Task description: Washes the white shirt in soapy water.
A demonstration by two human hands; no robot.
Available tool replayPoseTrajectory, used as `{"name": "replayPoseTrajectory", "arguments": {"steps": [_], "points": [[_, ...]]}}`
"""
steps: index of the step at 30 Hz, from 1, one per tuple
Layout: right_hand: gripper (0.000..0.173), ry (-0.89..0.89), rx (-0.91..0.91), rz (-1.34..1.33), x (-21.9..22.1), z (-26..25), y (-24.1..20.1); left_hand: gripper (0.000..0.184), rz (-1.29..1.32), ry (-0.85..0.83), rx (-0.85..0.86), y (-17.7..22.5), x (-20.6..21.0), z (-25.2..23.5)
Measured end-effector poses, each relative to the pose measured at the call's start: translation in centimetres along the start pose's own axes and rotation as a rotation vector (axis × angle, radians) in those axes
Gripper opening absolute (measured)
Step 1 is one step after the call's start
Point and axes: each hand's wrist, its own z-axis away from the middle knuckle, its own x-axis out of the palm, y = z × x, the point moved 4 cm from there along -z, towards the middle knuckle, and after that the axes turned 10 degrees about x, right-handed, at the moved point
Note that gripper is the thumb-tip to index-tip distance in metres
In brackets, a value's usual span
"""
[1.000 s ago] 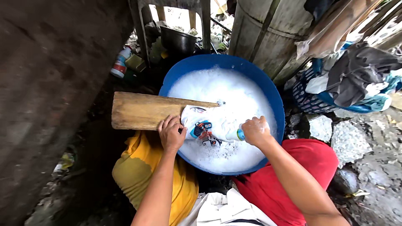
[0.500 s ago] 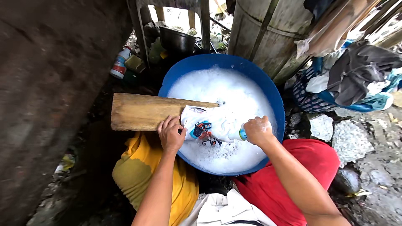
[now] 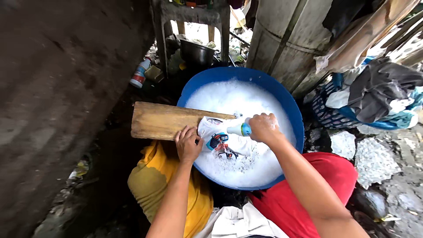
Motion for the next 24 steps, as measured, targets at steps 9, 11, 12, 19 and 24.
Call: {"name": "replayPoseTrajectory", "arguments": {"steps": [9,11,12,19,24], "points": [[0.033,0.145,-0.005,0.045,-2.7,-2.2,-4.7,0.017,0.003,0.004,-0.017,-0.1,0.1,0.0],[0.033,0.143,0.01,0.05,-2.5,-2.5,-5.0,0.017,0.001,0.004,-0.017,-0.2,0.1,-0.1],[0.033,0.145,0.014,0.051,-2.5,-2.6,-5.1,0.017,0.001,0.005,-0.016,-0.2,0.1,-0.1],[0.03,0.169,0.033,0.043,-2.0,-2.9,-5.1,0.018,-0.004,0.026,0.0,-0.3,0.3,0.1],[0.031,0.186,0.057,-0.002,-1.9,-3.1,-4.5,0.019,-0.003,0.012,0.003,-0.2,0.2,-0.1]]}}
